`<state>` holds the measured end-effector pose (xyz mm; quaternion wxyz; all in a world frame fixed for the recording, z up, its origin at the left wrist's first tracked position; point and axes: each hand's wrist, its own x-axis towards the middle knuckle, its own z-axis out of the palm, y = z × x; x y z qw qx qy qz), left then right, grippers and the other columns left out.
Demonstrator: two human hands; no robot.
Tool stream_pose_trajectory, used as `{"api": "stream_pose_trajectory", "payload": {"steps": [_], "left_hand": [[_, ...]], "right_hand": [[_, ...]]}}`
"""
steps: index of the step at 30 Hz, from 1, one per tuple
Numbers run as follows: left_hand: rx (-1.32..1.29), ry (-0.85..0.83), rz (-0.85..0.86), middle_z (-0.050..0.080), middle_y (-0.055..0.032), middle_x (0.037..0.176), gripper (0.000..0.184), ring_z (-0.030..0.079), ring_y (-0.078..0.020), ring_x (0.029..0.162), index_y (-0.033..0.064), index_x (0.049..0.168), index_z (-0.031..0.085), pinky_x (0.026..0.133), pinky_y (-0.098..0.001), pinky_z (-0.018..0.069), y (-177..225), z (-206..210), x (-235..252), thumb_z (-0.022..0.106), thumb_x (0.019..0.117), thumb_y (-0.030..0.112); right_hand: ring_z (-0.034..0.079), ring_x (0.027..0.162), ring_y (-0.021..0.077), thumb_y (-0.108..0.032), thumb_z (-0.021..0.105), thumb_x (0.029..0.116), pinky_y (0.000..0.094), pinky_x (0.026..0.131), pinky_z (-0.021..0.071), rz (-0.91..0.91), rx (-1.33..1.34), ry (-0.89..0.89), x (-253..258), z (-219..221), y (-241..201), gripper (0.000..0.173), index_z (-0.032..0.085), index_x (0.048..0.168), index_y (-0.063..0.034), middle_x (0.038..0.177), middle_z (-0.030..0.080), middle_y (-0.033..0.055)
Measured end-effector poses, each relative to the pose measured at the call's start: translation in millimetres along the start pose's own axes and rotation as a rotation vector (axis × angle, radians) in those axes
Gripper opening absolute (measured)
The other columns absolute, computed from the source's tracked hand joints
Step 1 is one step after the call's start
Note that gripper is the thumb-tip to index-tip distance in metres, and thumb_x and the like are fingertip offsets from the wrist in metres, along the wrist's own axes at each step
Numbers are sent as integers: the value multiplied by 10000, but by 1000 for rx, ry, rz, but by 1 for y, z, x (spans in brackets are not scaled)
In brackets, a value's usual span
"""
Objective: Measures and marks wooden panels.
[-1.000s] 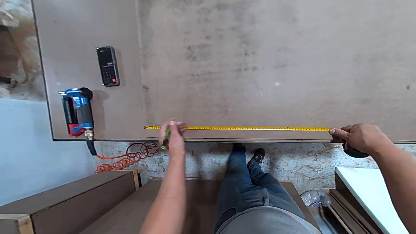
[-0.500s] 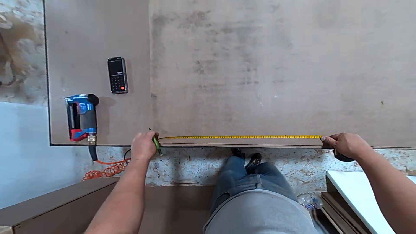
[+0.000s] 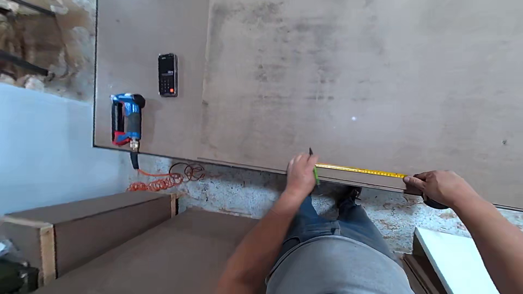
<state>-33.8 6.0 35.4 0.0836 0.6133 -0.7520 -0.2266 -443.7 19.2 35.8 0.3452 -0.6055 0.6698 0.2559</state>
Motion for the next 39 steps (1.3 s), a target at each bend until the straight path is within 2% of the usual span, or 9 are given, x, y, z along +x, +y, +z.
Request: {"api": "stream_pose_trajectory", "payload": {"steps": [3, 5, 9, 15, 23, 27, 31, 36, 39], "left_hand": [[59, 49, 48, 542, -107, 1526, 418, 390, -276, 1507, 160, 1406, 626, 1268, -536, 257, 38, 47, -29, 592, 990, 145], [83, 46, 70, 462, -75, 1600, 444, 330, -245, 1540, 164, 1449, 585, 1281, -508, 228, 44, 73, -40, 603, 1032, 318], [105, 8, 20, 395, -42, 1648, 465, 272, -217, 1565, 172, 1495, 539, 1294, -468, 194, 45, 85, -48, 552, 1058, 330], [66, -13, 105, 404, -29, 1644, 461, 297, -211, 1556, 158, 1493, 540, 1291, -451, 212, 32, 74, -42, 571, 1042, 246], [52, 41, 139, 400, -78, 1642, 515, 297, -246, 1556, 154, 1509, 515, 1280, -496, 218, 34, 79, -43, 600, 1003, 197], [55, 115, 155, 454, -113, 1602, 496, 366, -266, 1523, 142, 1484, 541, 1271, -508, 242, 34, 87, -44, 575, 989, 144], [78, 197, 155, 471, -123, 1585, 557, 359, -269, 1524, 163, 1486, 543, 1259, -487, 269, 36, 88, -43, 554, 941, 50], [99, 194, 132, 469, -105, 1592, 470, 343, -268, 1535, 168, 1494, 536, 1280, -521, 203, 32, 97, -46, 518, 1024, 172], [104, 203, 132, 501, -110, 1565, 442, 382, -273, 1514, 165, 1454, 572, 1271, -514, 237, 31, 98, -46, 547, 1013, 181]], "right_hand": [[711, 871, 382, -684, 432, 996, 657, 715, 535, -4, -20, 19, 4, 2, 0, 601, 774, 892, -202, 854, 739, 134], [706, 863, 391, -695, 435, 989, 663, 698, 523, -16, -3, 34, 6, 1, 2, 617, 773, 879, -191, 842, 732, 150], [693, 923, 440, -681, 428, 1005, 704, 742, 501, -38, 33, 24, 1, 3, 5, 627, 784, 927, -172, 899, 735, 192], [680, 966, 477, -711, 405, 993, 735, 779, 484, -30, 40, 35, 6, 2, 3, 686, 796, 1003, -147, 949, 729, 240], [664, 945, 513, -685, 415, 1010, 760, 771, 458, -25, 15, 79, 10, 5, 4, 700, 779, 940, -91, 924, 709, 281], [679, 894, 463, -682, 407, 1014, 738, 763, 468, -37, 1, 67, 17, 6, 11, 691, 771, 901, -106, 888, 715, 239], [692, 848, 413, -695, 418, 1005, 716, 732, 490, -89, -7, 63, 33, 8, 28, 661, 775, 875, -155, 844, 722, 188], [697, 786, 380, -780, 410, 954, 699, 682, 497, -123, 16, 85, 47, 14, 42, 718, 772, 837, -171, 793, 717, 167], [695, 803, 400, -747, 429, 972, 706, 691, 494, -110, 7, 87, 43, 12, 37, 698, 779, 865, -153, 811, 717, 189]]}}
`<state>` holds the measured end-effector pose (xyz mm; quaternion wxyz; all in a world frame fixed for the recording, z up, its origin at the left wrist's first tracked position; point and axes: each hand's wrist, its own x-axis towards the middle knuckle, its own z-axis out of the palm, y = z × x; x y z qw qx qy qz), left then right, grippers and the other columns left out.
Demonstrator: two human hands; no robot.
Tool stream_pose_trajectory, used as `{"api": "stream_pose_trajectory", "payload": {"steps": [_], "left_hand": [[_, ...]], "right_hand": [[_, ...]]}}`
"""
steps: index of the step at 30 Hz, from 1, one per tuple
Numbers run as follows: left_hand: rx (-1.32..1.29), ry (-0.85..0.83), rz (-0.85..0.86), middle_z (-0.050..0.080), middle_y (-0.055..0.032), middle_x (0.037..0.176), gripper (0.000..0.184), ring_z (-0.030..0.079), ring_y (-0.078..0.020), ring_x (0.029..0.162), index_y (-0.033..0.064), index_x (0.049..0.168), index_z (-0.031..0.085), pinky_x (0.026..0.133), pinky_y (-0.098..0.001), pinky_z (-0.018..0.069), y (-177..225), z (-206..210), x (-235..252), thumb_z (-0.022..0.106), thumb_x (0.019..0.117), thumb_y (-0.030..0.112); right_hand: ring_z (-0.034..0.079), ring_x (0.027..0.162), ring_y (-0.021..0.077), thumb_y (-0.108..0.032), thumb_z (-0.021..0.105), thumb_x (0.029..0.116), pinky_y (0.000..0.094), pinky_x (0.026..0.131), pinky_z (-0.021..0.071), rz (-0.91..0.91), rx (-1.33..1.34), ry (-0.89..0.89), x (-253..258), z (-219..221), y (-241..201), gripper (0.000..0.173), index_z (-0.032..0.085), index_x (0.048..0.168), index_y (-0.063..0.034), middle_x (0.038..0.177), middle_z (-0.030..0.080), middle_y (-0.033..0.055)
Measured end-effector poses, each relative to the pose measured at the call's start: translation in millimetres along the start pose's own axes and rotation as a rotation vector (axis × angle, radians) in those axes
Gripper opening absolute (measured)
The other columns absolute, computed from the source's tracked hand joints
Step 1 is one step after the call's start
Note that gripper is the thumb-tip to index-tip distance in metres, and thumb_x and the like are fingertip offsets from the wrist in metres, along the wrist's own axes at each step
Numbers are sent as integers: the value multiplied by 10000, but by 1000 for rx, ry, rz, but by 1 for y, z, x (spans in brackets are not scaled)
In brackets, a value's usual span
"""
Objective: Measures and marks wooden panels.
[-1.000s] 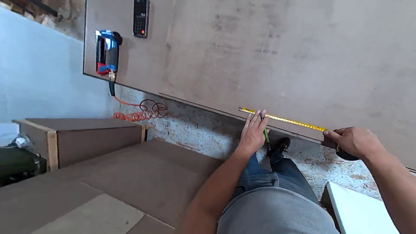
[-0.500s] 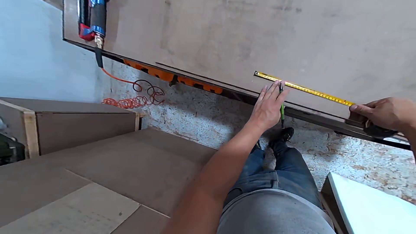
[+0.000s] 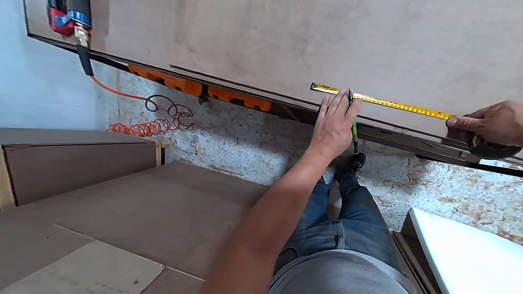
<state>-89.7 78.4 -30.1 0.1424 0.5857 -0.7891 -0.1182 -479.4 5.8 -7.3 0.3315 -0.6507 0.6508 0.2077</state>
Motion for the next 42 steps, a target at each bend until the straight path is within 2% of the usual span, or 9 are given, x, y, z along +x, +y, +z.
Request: {"api": "stream_pose_trajectory", "payload": {"steps": [4, 6, 8, 13, 18, 23, 28, 35, 42], "left_hand": [[-29, -5, -4, 509, -123, 1553, 445, 390, -290, 1507, 146, 1450, 574, 1264, -517, 252, -1, -1, 3, 578, 1008, 193], [-31, -29, -14, 493, -122, 1568, 452, 367, -286, 1519, 145, 1461, 564, 1271, -513, 233, 0, -3, 2, 584, 1015, 215], [-34, -60, -29, 463, -109, 1592, 497, 337, -276, 1534, 157, 1471, 550, 1278, -514, 209, 2, -6, 4, 592, 976, 169], [-33, -105, -49, 475, -100, 1580, 532, 315, -274, 1543, 176, 1485, 535, 1275, -518, 212, 5, -11, 6, 612, 959, 170], [-47, -116, -57, 451, -107, 1599, 634, 276, -268, 1560, 185, 1517, 501, 1275, -531, 191, 7, -13, 7, 616, 900, 93], [-44, -110, -60, 476, -103, 1580, 591, 318, -265, 1542, 189, 1497, 522, 1270, -522, 214, 6, -12, 6, 602, 917, 107], [-62, -110, -61, 491, -110, 1564, 597, 334, -272, 1533, 181, 1492, 526, 1266, -526, 223, 6, -14, 7, 611, 907, 92], [-62, -118, -63, 472, -116, 1579, 597, 327, -278, 1537, 171, 1491, 526, 1271, -534, 206, 5, -12, 7, 619, 905, 96], [-61, -69, -28, 476, -134, 1578, 605, 338, -288, 1533, 151, 1477, 543, 1277, -517, 209, 1, -9, 4, 615, 883, 61]], "right_hand": [[684, 847, 438, -694, 455, 994, 720, 714, 479, 34, -11, 12, -7, -4, -10, 659, 778, 881, -131, 839, 711, 222], [683, 839, 429, -686, 456, 997, 710, 710, 482, 36, -3, 9, -9, -3, -11, 654, 776, 869, -130, 830, 710, 212], [687, 832, 417, -690, 452, 996, 705, 711, 489, 40, 0, -4, -8, -5, -12, 651, 779, 863, -142, 828, 717, 193], [690, 818, 391, -702, 457, 986, 697, 703, 495, 41, -4, -22, -5, -5, -8, 650, 770, 842, -151, 813, 716, 175], [695, 764, 354, -722, 453, 978, 676, 680, 503, 5, 9, 7, 7, 3, 9, 655, 761, 804, -171, 769, 716, 134], [690, 775, 368, -747, 446, 963, 678, 684, 504, 13, 3, 2, 7, 3, 10, 688, 755, 800, -154, 769, 708, 151], [696, 764, 342, -755, 434, 962, 670, 681, 509, 15, -6, -3, 9, 4, 13, 677, 759, 804, -182, 762, 715, 122], [690, 735, 327, -716, 459, 980, 664, 665, 502, 15, 37, -3, 8, 4, 13, 637, 758, 796, -184, 749, 712, 115], [693, 732, 321, -806, 435, 927, 652, 649, 509, 4, 29, 0, 9, 6, 17, 697, 752, 776, -203, 740, 710, 105]]}}
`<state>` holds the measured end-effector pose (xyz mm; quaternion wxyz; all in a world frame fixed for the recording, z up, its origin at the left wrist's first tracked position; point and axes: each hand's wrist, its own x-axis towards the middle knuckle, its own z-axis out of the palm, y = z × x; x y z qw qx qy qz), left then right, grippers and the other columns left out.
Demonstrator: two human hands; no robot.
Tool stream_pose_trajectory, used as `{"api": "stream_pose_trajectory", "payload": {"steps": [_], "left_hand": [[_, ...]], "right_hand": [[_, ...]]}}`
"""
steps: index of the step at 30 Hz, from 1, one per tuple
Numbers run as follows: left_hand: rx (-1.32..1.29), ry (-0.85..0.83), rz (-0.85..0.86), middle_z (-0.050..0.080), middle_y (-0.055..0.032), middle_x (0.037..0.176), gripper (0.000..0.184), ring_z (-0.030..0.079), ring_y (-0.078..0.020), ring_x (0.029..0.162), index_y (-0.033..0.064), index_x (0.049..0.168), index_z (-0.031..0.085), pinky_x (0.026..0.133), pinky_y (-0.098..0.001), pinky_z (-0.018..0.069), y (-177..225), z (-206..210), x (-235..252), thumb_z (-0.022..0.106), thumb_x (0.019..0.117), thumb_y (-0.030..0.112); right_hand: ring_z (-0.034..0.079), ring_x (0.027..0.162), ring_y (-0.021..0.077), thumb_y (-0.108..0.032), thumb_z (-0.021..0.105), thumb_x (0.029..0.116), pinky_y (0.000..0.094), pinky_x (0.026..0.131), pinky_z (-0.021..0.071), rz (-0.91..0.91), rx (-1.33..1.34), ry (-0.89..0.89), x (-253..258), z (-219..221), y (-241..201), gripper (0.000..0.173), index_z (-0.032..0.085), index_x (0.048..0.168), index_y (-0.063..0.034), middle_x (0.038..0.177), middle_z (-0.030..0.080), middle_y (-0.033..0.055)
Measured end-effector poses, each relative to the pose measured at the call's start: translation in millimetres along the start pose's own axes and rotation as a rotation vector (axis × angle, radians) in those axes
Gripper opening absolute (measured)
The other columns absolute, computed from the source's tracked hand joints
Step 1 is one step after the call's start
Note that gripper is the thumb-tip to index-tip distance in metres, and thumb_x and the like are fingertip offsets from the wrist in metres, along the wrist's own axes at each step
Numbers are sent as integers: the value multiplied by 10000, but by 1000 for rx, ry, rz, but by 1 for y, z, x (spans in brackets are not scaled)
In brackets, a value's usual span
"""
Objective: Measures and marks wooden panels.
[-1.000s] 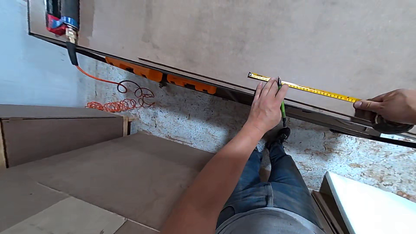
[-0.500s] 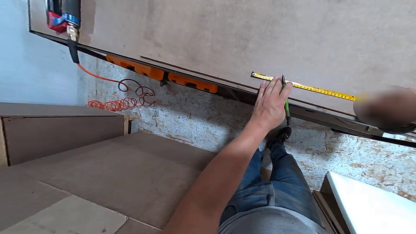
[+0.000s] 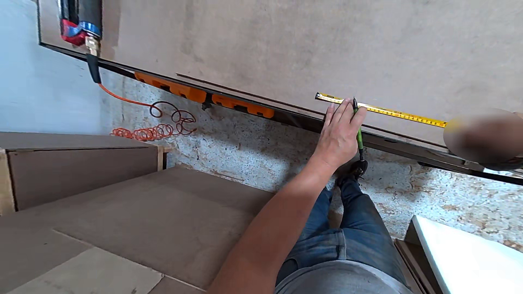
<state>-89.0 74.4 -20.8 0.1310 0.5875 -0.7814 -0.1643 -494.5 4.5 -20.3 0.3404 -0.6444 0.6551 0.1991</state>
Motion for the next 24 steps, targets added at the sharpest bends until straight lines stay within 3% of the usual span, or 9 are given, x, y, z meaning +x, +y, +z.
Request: {"api": "stream_pose_trajectory", "payload": {"steps": [11, 19, 24], "left_hand": [[-12, 22, 5, 491, -136, 1566, 573, 356, -291, 1524, 133, 1458, 560, 1274, -524, 216, 1, 0, 1, 614, 892, 64], [-8, 39, 2, 501, -151, 1554, 565, 375, -297, 1515, 117, 1434, 577, 1272, -506, 236, 2, 1, 0, 626, 875, 62], [-10, 45, 11, 499, -132, 1562, 542, 393, -295, 1504, 106, 1405, 602, 1265, -499, 259, -1, 0, 0, 646, 866, 79]], "right_hand": [[699, 748, 312, -785, 430, 943, 655, 664, 516, 4, 19, -25, -4, -3, -7, 678, 765, 802, -213, 754, 719, 98], [699, 805, 340, -673, 459, 1000, 661, 714, 504, 37, -22, -73, -17, -17, -32, 601, 787, 838, -196, 799, 732, 121], [687, 799, 349, -641, 462, 1015, 665, 706, 484, 37, -52, -70, -23, -21, -42, 588, 772, 801, -191, 789, 722, 127]]}}
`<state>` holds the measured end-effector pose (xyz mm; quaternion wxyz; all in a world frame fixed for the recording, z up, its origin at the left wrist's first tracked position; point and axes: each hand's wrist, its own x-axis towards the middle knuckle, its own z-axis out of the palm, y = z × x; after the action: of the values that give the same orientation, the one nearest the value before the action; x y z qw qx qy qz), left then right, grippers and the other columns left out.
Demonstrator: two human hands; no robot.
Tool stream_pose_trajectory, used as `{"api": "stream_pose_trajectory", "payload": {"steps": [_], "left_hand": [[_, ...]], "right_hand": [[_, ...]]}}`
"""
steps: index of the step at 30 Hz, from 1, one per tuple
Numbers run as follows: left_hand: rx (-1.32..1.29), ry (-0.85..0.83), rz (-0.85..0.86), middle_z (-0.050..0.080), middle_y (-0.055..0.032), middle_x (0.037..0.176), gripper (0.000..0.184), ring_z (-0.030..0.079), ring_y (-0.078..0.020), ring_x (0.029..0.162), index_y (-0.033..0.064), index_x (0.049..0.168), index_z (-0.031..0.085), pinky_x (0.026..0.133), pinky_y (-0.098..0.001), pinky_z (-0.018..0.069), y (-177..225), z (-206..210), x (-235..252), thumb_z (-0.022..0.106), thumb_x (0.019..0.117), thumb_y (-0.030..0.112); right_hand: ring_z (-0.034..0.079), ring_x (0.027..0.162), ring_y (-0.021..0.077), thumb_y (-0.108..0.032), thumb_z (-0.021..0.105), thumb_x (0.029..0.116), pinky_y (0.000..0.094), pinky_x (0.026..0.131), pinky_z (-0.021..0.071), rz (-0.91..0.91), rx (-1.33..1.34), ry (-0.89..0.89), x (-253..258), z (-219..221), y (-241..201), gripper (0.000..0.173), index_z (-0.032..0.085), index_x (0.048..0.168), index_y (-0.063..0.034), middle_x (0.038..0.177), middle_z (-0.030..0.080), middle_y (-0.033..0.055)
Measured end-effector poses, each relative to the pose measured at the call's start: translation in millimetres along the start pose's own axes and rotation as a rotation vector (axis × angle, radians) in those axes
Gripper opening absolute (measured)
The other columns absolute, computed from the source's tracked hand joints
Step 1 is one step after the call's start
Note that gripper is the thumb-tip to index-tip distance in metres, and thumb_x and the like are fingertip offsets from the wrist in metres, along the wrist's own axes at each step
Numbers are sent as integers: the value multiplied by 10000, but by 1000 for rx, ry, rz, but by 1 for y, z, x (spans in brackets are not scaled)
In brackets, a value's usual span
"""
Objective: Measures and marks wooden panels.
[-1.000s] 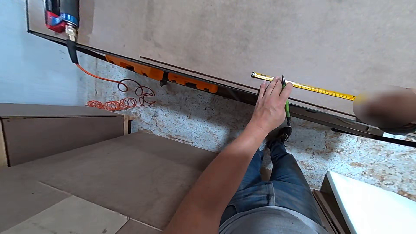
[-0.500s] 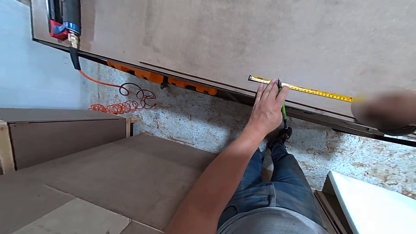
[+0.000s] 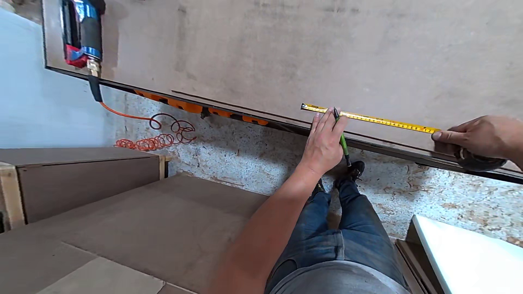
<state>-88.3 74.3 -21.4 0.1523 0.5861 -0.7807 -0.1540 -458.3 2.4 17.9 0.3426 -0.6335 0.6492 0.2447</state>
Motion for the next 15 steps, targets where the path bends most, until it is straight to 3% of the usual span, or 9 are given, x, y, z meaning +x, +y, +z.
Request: {"api": "stream_pose_trajectory", "payload": {"steps": [7, 10, 12, 15], "left_hand": [[-16, -24, -28, 506, -127, 1555, 570, 411, -280, 1494, 104, 1394, 603, 1259, -504, 274, 5, -6, 2, 687, 831, 83], [-77, -45, -100, 525, -99, 1544, 527, 488, -252, 1441, 109, 1439, 581, 1207, -448, 391, 9, -22, 10, 643, 916, 123], [-168, 36, -127, 623, -79, 1439, 404, 626, -208, 1292, 109, 1418, 607, 1071, -412, 533, 5, -35, 17, 594, 1026, 206], [-543, 105, -126, 758, -73, 1111, 394, 745, -161, 985, 46, 1401, 608, 887, -389, 637, -6, -49, 35, 484, 1102, 270]], "right_hand": [[687, 834, 376, -619, 457, 1028, 667, 714, 484, -15, -31, -29, -4, -6, -10, 589, 776, 828, -167, 813, 719, 154], [691, 876, 382, -638, 451, 1020, 677, 754, 496, -1, -34, -45, -6, -9, -11, 600, 776, 854, -161, 854, 727, 154], [687, 923, 398, -645, 446, 1019, 684, 787, 495, 7, -32, -63, -7, -12, -12, 612, 783, 896, -149, 896, 729, 168], [688, 895, 378, -656, 443, 1013, 668, 768, 500, -6, -40, -74, -7, -13, -13, 619, 767, 865, -149, 858, 718, 154]]}}
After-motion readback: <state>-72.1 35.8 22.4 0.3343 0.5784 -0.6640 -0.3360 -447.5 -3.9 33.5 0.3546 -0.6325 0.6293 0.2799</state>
